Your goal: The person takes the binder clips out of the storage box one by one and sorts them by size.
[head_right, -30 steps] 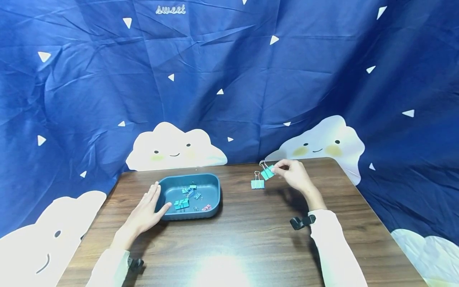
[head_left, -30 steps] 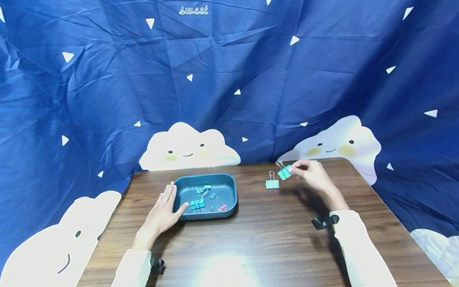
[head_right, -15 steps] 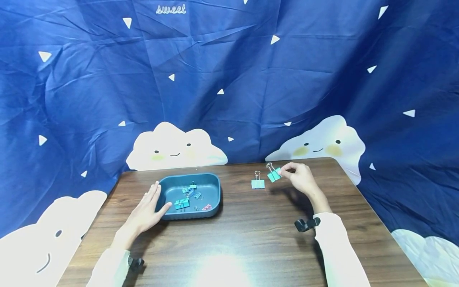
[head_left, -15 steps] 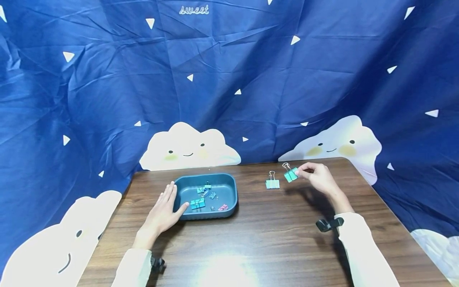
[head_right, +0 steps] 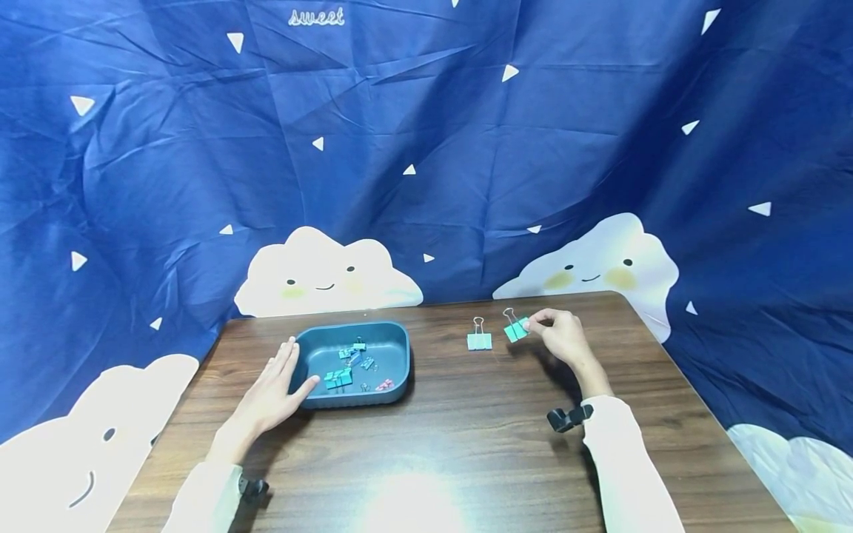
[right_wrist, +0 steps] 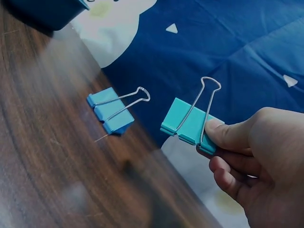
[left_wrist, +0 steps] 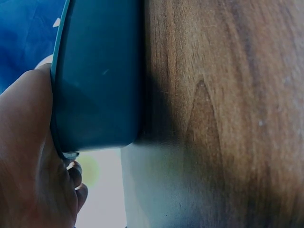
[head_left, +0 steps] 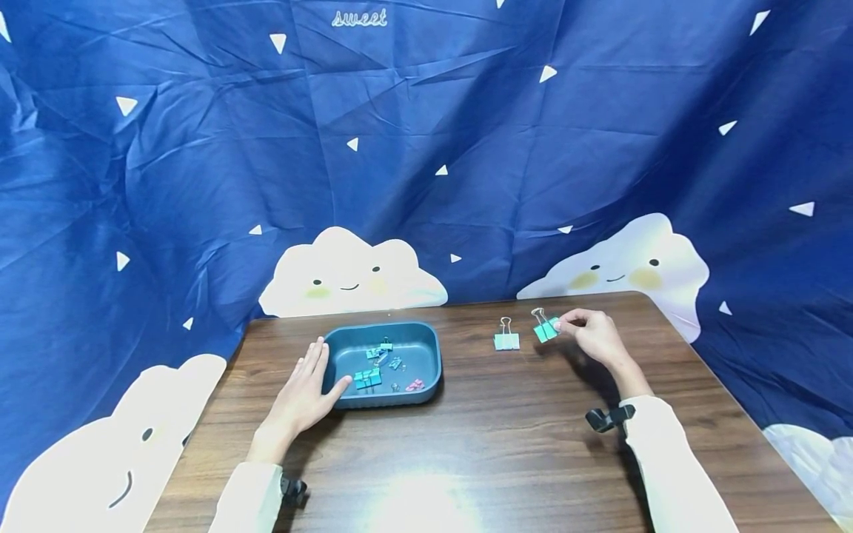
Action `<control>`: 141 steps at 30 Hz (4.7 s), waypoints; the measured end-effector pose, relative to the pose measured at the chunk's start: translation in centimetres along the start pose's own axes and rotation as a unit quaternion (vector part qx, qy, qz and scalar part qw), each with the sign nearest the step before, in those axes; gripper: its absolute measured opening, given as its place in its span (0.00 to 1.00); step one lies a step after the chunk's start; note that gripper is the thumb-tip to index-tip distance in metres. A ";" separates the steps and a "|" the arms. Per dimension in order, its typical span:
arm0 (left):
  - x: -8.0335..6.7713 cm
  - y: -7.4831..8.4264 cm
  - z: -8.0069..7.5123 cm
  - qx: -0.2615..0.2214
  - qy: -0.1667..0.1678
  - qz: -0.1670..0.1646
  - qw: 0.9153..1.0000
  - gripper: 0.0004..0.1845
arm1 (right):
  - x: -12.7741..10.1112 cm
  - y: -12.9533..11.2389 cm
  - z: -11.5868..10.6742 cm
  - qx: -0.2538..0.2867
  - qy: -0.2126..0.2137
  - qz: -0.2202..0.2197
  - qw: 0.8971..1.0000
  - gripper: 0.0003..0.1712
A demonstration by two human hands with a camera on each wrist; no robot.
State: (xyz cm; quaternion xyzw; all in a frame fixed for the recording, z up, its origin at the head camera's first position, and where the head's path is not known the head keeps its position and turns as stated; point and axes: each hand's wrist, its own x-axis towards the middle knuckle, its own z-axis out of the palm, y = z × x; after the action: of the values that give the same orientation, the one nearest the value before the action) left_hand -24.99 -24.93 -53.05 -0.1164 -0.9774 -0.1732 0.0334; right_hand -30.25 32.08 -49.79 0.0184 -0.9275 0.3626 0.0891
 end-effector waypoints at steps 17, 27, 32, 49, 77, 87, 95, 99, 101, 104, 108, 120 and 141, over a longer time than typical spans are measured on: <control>0.1 -0.1 -0.1 0.001 -0.010 -0.005 1.000 0.54 | 0.6 1.6 2.4 0.052 -0.019 0.094 0.994 0.18; 0.0 0.0 0.0 -0.002 0.001 -0.001 1.000 0.54 | 0.9 2.1 3.1 0.024 -0.015 0.101 0.994 0.17; 0.1 0.0 0.1 -0.002 -0.004 -0.004 1.000 0.54 | 0.9 2.4 3.5 -0.002 -0.011 0.096 0.995 0.16; 0.1 0.1 0.0 -0.005 -0.007 -0.004 1.000 0.54 | 0.8 3.2 3.8 -0.024 -0.012 0.066 0.997 0.14; 0.1 0.2 -0.2 -0.006 -0.003 -0.003 1.000 0.52 | 0.4 3.1 3.2 -0.014 -0.015 0.072 0.997 0.15; -0.1 0.1 -0.2 -0.006 -0.002 -0.005 1.000 0.54 | 0.0 1.5 2.7 -0.012 0.026 0.045 0.999 0.13; -0.2 -0.1 0.1 -0.011 -0.011 -0.011 1.000 0.55 | 0.5 -1.6 3.5 0.005 0.031 0.011 0.999 0.11; -0.1 0.0 0.1 -0.011 -0.012 -0.011 1.000 0.55 | 0.7 -3.3 4.0 0.014 0.032 -0.013 0.999 0.09; 0.0 -0.1 0.1 -0.010 -0.010 -0.011 1.000 0.55 | 0.8 -4.3 4.3 0.018 0.024 -0.025 0.999 0.09; 0.0 -0.1 0.1 -0.010 -0.010 -0.011 1.000 0.55 | 1.0 -5.8 5.1 0.024 0.019 -0.043 0.999 0.08; 0.0 0.0 0.1 -0.011 -0.010 -0.010 1.000 0.54 | 1.3 -7.6 6.2 0.031 0.016 -0.071 0.997 0.06; 0.0 0.1 0.1 -0.005 0.006 -0.002 1.000 0.52 | 2.0 -12.7 9.2 0.048 -0.027 -0.117 0.992 0.05; 0.1 0.0 0.0 -0.007 -0.006 -0.011 1.000 0.54 | 2.8 -21.6 13.2 0.012 -0.166 -0.204 0.965 0.06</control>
State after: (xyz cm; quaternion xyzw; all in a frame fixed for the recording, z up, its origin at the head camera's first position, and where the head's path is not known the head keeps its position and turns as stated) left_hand -25.11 -24.92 -53.00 -0.1071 -0.9776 -0.1795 0.0253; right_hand -32.89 7.33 -44.37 0.2685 -0.9015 0.3394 0.0060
